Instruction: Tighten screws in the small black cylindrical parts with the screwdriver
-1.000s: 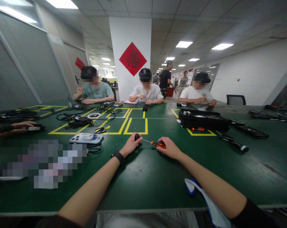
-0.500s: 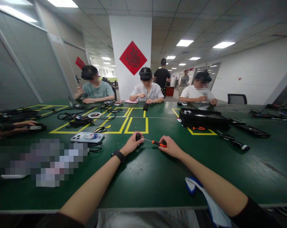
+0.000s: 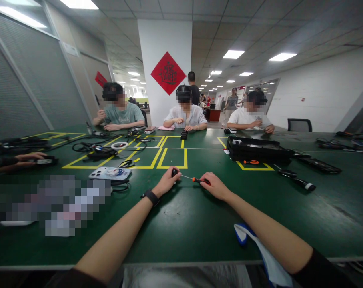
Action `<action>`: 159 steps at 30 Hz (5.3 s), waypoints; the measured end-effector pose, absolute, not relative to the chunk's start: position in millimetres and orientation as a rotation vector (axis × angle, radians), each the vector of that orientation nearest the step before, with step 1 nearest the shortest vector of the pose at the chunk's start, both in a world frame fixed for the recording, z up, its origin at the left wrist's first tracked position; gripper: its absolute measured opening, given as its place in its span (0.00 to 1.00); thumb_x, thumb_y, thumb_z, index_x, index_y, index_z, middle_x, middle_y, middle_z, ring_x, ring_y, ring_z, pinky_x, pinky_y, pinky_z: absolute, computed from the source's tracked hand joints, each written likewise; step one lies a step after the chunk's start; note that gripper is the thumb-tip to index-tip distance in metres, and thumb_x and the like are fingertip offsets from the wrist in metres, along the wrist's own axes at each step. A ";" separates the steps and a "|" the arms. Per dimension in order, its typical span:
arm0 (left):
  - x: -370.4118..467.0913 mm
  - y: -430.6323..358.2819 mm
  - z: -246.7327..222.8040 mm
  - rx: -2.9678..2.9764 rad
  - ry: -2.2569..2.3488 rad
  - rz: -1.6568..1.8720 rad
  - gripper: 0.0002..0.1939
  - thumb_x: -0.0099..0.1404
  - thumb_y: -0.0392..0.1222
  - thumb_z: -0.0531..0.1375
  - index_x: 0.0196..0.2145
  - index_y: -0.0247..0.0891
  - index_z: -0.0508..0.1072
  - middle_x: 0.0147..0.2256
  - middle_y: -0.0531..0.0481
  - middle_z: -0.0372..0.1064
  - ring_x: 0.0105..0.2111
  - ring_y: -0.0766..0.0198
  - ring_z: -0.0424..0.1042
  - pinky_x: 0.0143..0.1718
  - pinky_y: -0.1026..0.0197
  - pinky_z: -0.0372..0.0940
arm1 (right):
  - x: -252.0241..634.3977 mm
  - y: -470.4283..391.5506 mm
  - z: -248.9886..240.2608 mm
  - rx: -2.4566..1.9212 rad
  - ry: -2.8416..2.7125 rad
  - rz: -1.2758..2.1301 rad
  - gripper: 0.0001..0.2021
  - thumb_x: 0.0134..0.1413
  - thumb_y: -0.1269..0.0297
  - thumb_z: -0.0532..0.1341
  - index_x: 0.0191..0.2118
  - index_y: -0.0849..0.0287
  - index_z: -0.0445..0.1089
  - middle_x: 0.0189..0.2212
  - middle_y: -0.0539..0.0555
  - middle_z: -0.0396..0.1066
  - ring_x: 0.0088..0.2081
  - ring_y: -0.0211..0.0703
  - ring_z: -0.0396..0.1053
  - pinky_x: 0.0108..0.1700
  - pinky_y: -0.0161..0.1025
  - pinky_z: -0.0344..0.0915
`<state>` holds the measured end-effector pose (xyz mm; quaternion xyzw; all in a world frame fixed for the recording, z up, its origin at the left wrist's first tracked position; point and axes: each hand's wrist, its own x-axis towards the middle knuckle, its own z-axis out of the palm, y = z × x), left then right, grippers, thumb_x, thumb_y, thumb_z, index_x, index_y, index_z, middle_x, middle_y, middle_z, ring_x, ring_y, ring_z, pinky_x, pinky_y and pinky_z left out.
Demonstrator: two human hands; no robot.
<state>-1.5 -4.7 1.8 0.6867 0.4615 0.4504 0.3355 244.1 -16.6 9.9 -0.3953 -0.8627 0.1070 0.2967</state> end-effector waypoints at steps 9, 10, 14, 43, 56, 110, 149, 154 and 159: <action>-1.0 -6.2 3.2 1.795 1.220 1.138 0.16 0.58 0.53 0.52 0.38 0.38 0.62 0.29 0.52 0.66 0.30 0.67 0.68 0.28 0.65 0.61 | 241.1 -18.2 5.3 -1.064 -2.270 0.364 0.11 0.47 0.64 0.60 0.38 0.59 0.63 0.34 0.52 0.64 0.34 0.39 0.61 0.38 0.37 0.58; -0.9 -6.2 3.1 1.801 1.210 1.145 0.16 0.58 0.53 0.52 0.38 0.38 0.62 0.30 0.52 0.66 0.29 0.67 0.68 0.28 0.65 0.61 | 240.9 -18.4 5.9 -1.049 -2.278 0.373 0.11 0.48 0.64 0.59 0.39 0.59 0.64 0.34 0.53 0.64 0.35 0.39 0.61 0.38 0.37 0.59; -0.1 -5.6 2.2 1.826 1.172 1.174 0.16 0.59 0.51 0.51 0.39 0.39 0.61 0.34 0.51 0.65 0.28 0.69 0.67 0.30 0.64 0.61 | 239.8 -20.9 9.7 -1.003 -2.325 0.338 0.12 0.51 0.63 0.58 0.42 0.60 0.65 0.37 0.55 0.64 0.40 0.42 0.60 0.43 0.40 0.57; 2.3 -9.7 5.8 1.821 1.234 1.177 0.15 0.58 0.52 0.52 0.37 0.38 0.62 0.27 0.54 0.63 0.27 0.67 0.65 0.28 0.64 0.60 | 240.8 -22.8 12.8 -1.003 -2.327 0.302 0.07 0.51 0.63 0.57 0.35 0.60 0.64 0.35 0.53 0.63 0.35 0.39 0.60 0.38 0.36 0.58; 2.3 -11.1 8.1 1.819 1.227 1.188 0.15 0.57 0.52 0.53 0.36 0.38 0.63 0.28 0.54 0.64 0.27 0.67 0.66 0.29 0.64 0.60 | 247.1 -22.2 18.0 -0.999 -2.411 0.266 0.07 0.53 0.65 0.54 0.36 0.59 0.66 0.36 0.54 0.64 0.39 0.42 0.59 0.42 0.40 0.57; -1.2 -4.6 0.6 1.774 1.232 1.197 0.16 0.56 0.52 0.53 0.37 0.38 0.62 0.30 0.53 0.63 0.28 0.68 0.67 0.26 0.65 0.60 | 248.9 -21.3 15.6 -1.006 -2.328 0.223 0.09 0.47 0.65 0.60 0.36 0.60 0.64 0.37 0.54 0.63 0.40 0.43 0.59 0.41 0.40 0.58; 0.2 -5.1 2.2 1.779 1.248 1.198 0.15 0.57 0.52 0.53 0.36 0.38 0.62 0.26 0.54 0.63 0.26 0.67 0.65 0.29 0.63 0.59 | 230.3 -25.6 3.5 -1.091 -2.191 0.330 0.08 0.48 0.68 0.58 0.37 0.60 0.63 0.34 0.53 0.63 0.37 0.41 0.60 0.40 0.39 0.58; 1.4 -5.9 3.2 1.818 1.237 1.176 0.15 0.57 0.51 0.53 0.36 0.38 0.62 0.26 0.55 0.63 0.25 0.68 0.64 0.28 0.64 0.59 | 232.1 -23.2 6.3 -1.103 -2.225 0.309 0.10 0.54 0.61 0.54 0.39 0.60 0.65 0.36 0.54 0.64 0.39 0.41 0.60 0.43 0.40 0.57; 1.1 -5.5 2.8 1.805 1.244 1.189 0.15 0.57 0.51 0.52 0.36 0.38 0.61 0.25 0.55 0.62 0.26 0.67 0.64 0.28 0.64 0.59 | 231.9 -19.7 5.9 -1.066 -2.259 0.279 0.08 0.56 0.63 0.52 0.34 0.60 0.66 0.34 0.54 0.64 0.38 0.41 0.60 0.42 0.40 0.56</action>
